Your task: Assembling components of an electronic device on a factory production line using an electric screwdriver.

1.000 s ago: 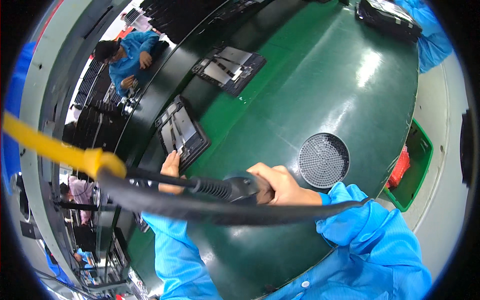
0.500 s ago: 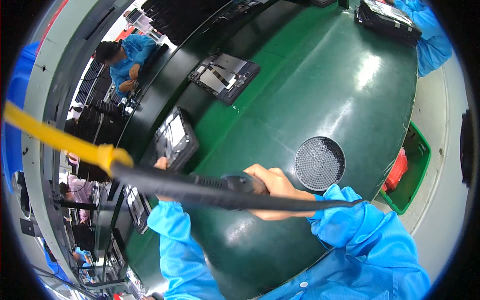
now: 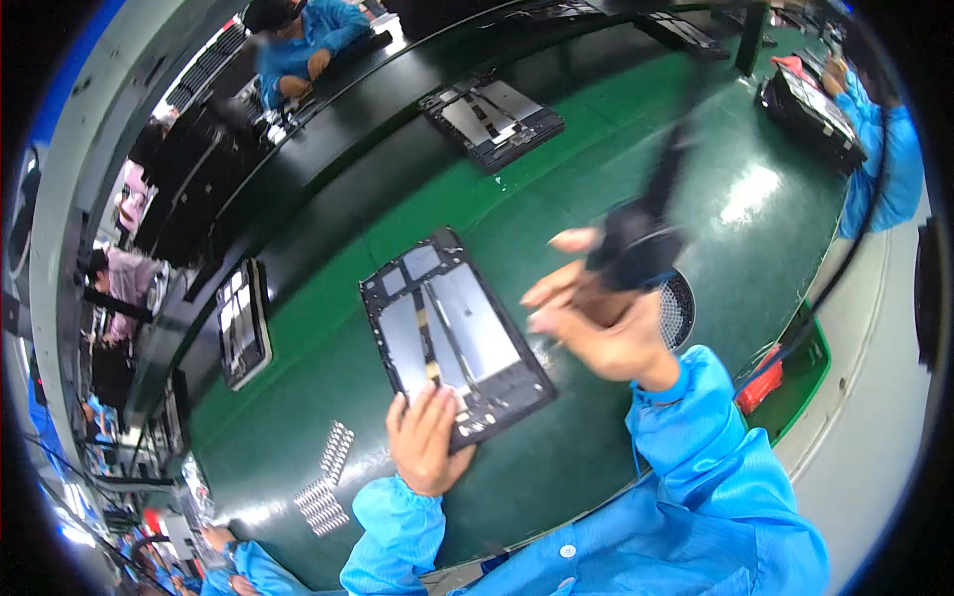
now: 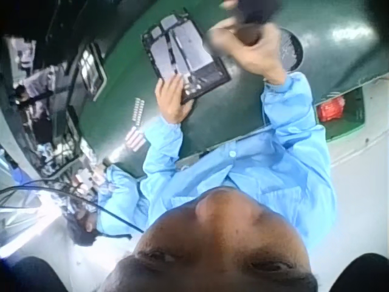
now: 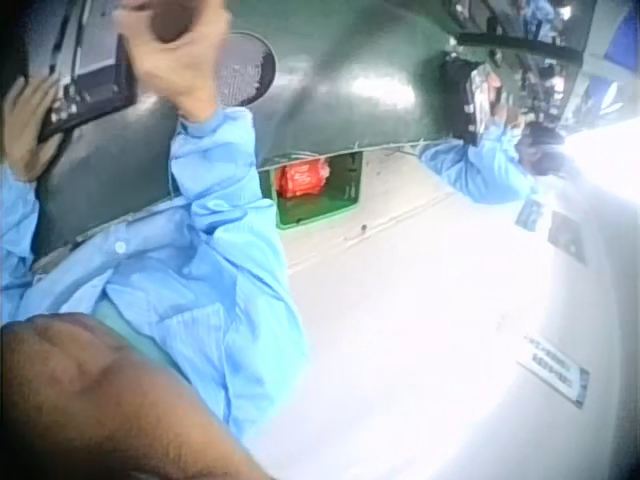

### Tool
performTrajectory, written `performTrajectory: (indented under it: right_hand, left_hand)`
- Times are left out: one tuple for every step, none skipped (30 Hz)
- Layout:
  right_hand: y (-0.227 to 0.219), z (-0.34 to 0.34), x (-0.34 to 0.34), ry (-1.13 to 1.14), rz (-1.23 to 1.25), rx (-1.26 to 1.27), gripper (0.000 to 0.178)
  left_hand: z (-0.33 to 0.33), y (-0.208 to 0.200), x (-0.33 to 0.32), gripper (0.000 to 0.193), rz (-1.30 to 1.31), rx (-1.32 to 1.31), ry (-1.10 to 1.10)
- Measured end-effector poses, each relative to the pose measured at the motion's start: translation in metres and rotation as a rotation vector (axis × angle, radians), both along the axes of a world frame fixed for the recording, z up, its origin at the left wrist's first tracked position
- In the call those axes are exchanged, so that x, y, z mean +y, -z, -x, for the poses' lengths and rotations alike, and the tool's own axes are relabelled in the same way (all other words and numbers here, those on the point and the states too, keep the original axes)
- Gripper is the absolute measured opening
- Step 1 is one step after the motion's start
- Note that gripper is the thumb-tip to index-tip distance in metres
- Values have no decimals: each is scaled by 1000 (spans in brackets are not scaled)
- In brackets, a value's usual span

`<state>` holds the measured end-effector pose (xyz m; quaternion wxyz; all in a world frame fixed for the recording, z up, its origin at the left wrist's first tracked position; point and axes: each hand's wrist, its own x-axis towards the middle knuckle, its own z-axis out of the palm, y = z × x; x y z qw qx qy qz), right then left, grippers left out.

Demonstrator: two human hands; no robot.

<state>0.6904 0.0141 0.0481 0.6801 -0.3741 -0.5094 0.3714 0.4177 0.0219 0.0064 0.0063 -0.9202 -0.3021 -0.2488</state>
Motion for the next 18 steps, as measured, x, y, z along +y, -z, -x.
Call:
performTrajectory:
  right_hand:
    - [-10, -4, -1, 76, -54, 53, 63]
    - [-16, -9, 0, 173, -99, 85, 58]
    - [-22, -20, -4, 261, -24, 14, 53]
    - [-23, -24, -1, 327, -79, 118, 49]
    - [-21, -31, 1, 366, -82, 75, 49]
    - [-19, -36, 3, 405, -87, 32, 48]
    - [-16, -36, 4, 388, -95, 19, 48]
    - [-11, -33, 5, 393, -52, 2, 48]
    - [-7, -30, 6, 400, -12, -15, 48]
    - [-5, -25, 4, 393, 6, -39, 48]
    - [-3, -22, 3, 388, 11, -54, 47]
    - [-4, -19, 4, 384, 15, -69, 47]
    - [-3, -15, 3, 373, 8, -75, 47]
    - [-2, -11, 2, 369, -4, -73, 47]
    - [-2, -9, 3, 367, -16, -69, 46]
    - [-3, -6, 1, 377, -8, -72, 46]
    - [-5, 0, 1, 340, -15, -34, 46]
    - [-7, 5, 1, 306, -19, 6, 46]
  left_hand:
    - [2, -2, -12, 64, 64, 39, 39]
    - [3, -4, -24, 69, 127, 72, 78]
    - [2, -2, -36, 68, 166, 77, 99]
    - [-2, -5, -48, 65, 175, 87, 117]
    - [-5, -2, -59, 62, 188, 49, 121]
    - [-7, -1, -70, 59, 198, 10, 125]
    - [-9, -2, -78, 59, 191, -7, 110]
    - [-13, -4, -86, 55, 272, -31, 118]
    - [-14, -5, -89, 51, 350, -57, 128]
    - [-15, -3, -91, 51, 341, -75, 112]
    - [-15, -2, -92, 48, 339, -68, 147]
    - [-15, -1, -92, 45, 335, -59, 181]
    - [-14, -2, -94, 43, 404, -83, 204]
    - [-14, -4, -95, 43, 399, -89, 195]
    - [-14, -5, -95, 44, 484, -152, 194]
    - [-14, -6, -95, 45, 583, -210, 209]
    - [-14, -4, -94, 45, 594, -208, 222]
    - [-15, 0, -92, 42, 543, -290, 188]
